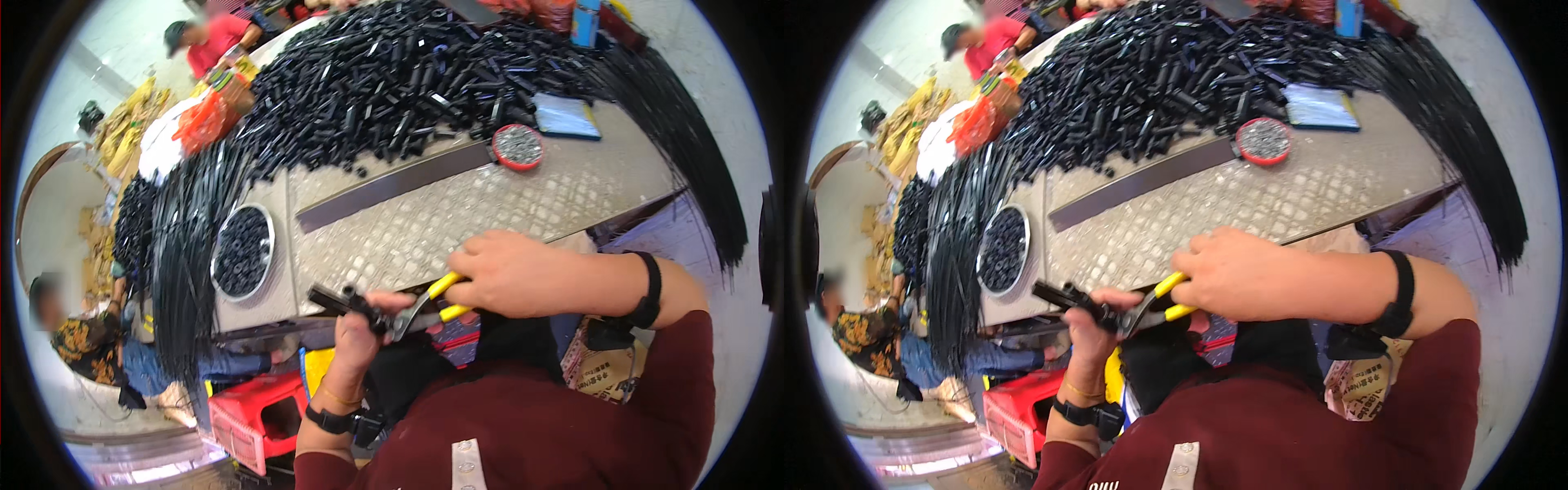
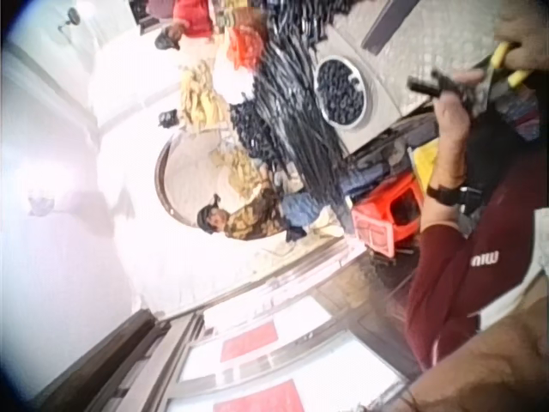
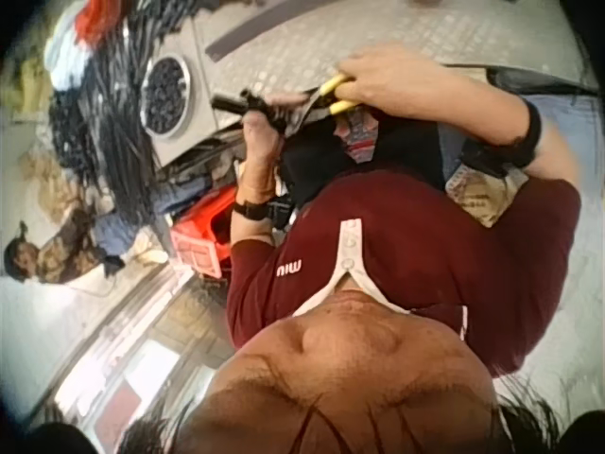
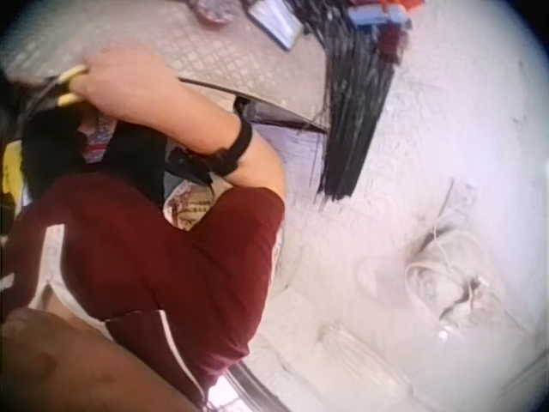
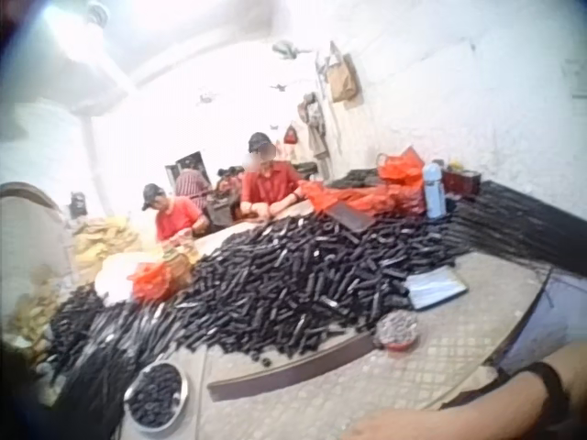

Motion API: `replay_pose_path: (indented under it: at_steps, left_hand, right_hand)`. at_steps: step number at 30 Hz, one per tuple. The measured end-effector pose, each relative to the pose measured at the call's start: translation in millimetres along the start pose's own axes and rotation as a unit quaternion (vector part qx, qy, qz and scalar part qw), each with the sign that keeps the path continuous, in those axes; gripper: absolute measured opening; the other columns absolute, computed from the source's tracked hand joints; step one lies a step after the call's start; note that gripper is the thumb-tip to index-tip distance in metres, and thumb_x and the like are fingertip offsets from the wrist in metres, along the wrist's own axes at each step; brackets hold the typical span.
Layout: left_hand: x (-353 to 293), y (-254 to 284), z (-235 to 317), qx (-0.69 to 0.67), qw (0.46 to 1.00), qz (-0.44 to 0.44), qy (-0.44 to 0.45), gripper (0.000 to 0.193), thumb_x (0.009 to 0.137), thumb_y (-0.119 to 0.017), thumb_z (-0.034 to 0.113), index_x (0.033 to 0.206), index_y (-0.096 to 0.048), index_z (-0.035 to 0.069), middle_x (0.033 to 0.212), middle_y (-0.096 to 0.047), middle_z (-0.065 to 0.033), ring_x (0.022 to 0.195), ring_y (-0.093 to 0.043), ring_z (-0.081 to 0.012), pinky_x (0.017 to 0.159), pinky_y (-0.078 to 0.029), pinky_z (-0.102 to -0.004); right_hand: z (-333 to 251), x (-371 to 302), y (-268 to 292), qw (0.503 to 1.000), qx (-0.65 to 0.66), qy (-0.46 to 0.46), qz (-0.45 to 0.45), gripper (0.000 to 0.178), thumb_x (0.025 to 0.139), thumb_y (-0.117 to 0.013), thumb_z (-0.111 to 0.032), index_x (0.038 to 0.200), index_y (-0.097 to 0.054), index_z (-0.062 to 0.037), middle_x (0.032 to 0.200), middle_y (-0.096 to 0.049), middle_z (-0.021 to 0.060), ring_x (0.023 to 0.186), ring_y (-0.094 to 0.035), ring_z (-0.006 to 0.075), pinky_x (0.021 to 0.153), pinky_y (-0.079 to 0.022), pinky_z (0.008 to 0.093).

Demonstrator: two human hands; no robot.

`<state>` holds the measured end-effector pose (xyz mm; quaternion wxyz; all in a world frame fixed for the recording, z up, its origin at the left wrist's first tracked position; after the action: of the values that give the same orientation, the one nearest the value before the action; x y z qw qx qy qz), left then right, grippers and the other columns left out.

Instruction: The person assembles components by inserting black rods into a plastic base and securing them with metal rings using yellow-handled pliers. They then align the rods on a metal guide and repeat the process to build a larger bundle.

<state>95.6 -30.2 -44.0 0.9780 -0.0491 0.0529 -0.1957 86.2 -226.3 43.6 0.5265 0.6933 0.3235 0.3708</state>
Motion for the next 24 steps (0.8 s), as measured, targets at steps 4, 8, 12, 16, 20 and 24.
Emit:
replay_pose_path:
  at_steps: [4,8,12,16,20,24]
  left_hand:
    - [10,1,5,-0.075,0.995,-0.019,-0.062,0.098,0.066,-0.040,0.082,0.113,-0.055,-0.002,0.084,-0.062,-0.0125,0.046,-0.045,-0.0083,0.041,-0.036,-0.0216]
    - [20,32,9,-0.128,0.984,0.019,-0.123,0.094,0.070,-0.034,0.080,0.122,-0.049,0.003,0.075,-0.058,-0.0119,0.038,-0.038,-0.0099,0.036,-0.031,-0.0234]
    - [32,40,5,-0.193,0.974,-0.023,-0.116,0.101,0.066,-0.030,0.084,0.124,-0.048,0.003,0.067,-0.058,-0.0140,0.037,-0.035,-0.0084,0.038,-0.032,-0.0231]
    - [35,35,12,-0.185,0.972,-0.030,-0.142,0.097,0.070,-0.026,0.083,0.119,-0.052,0.003,0.054,-0.049,-0.0066,0.036,-0.032,-0.0077,0.035,-0.027,-0.0225]
    - [30,42,10,-0.184,0.973,-0.033,-0.136,0.096,0.071,-0.028,0.082,0.116,-0.053,0.001,0.056,-0.052,-0.0080,0.036,-0.032,-0.0071,0.035,-0.029,-0.0224]
    - [30,47,3,-0.222,0.967,-0.046,-0.116,0.101,0.066,-0.033,0.084,0.115,-0.054,-0.002,0.067,-0.060,-0.0127,0.039,-0.035,-0.0061,0.038,-0.032,-0.0218]
  right_hand:
    - [24,-13,0,0.998,0.061,-0.025,-0.003,0.014,0.074,-0.062,-0.020,0.083,-0.063,-0.0109,0.086,-0.055,0.0078,0.083,-0.058,0.0254,0.069,-0.048,0.0368]
    - [115,-51,12,0.957,-0.058,-0.269,0.089,0.019,0.076,-0.062,-0.019,0.093,-0.064,-0.0109,0.091,-0.055,0.0108,0.085,-0.058,0.0288,0.072,-0.047,0.0390]
    - [163,-76,23,0.916,-0.126,-0.367,0.101,0.023,0.077,-0.062,-0.016,0.097,-0.064,-0.0066,0.089,-0.053,0.0119,0.086,-0.056,0.0297,0.073,-0.046,0.0408]
    - [174,-70,16,0.926,-0.138,-0.343,0.081,0.018,0.075,-0.063,-0.014,0.090,-0.062,-0.0040,0.087,-0.052,0.0120,0.085,-0.054,0.0298,0.071,-0.045,0.0403]
    - [175,-62,11,0.928,-0.128,-0.336,0.097,0.013,0.076,-0.061,-0.012,0.085,-0.059,-0.0023,0.086,-0.052,0.0118,0.083,-0.053,0.0297,0.071,-0.043,0.0404]
    - [178,-62,8,0.932,-0.131,-0.326,0.093,0.014,0.076,-0.062,-0.012,0.086,-0.058,-0.0024,0.087,-0.051,0.0120,0.084,-0.053,0.0298,0.071,-0.043,0.0399]
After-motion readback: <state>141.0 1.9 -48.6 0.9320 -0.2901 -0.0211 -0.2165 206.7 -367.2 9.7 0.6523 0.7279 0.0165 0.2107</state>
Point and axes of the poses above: each hand's wrist, its own x-axis towards the middle knuckle, its own y-axis out of the back of the hand, z = x × y, the point moved 5 cm from there along x, towards the middle knuckle
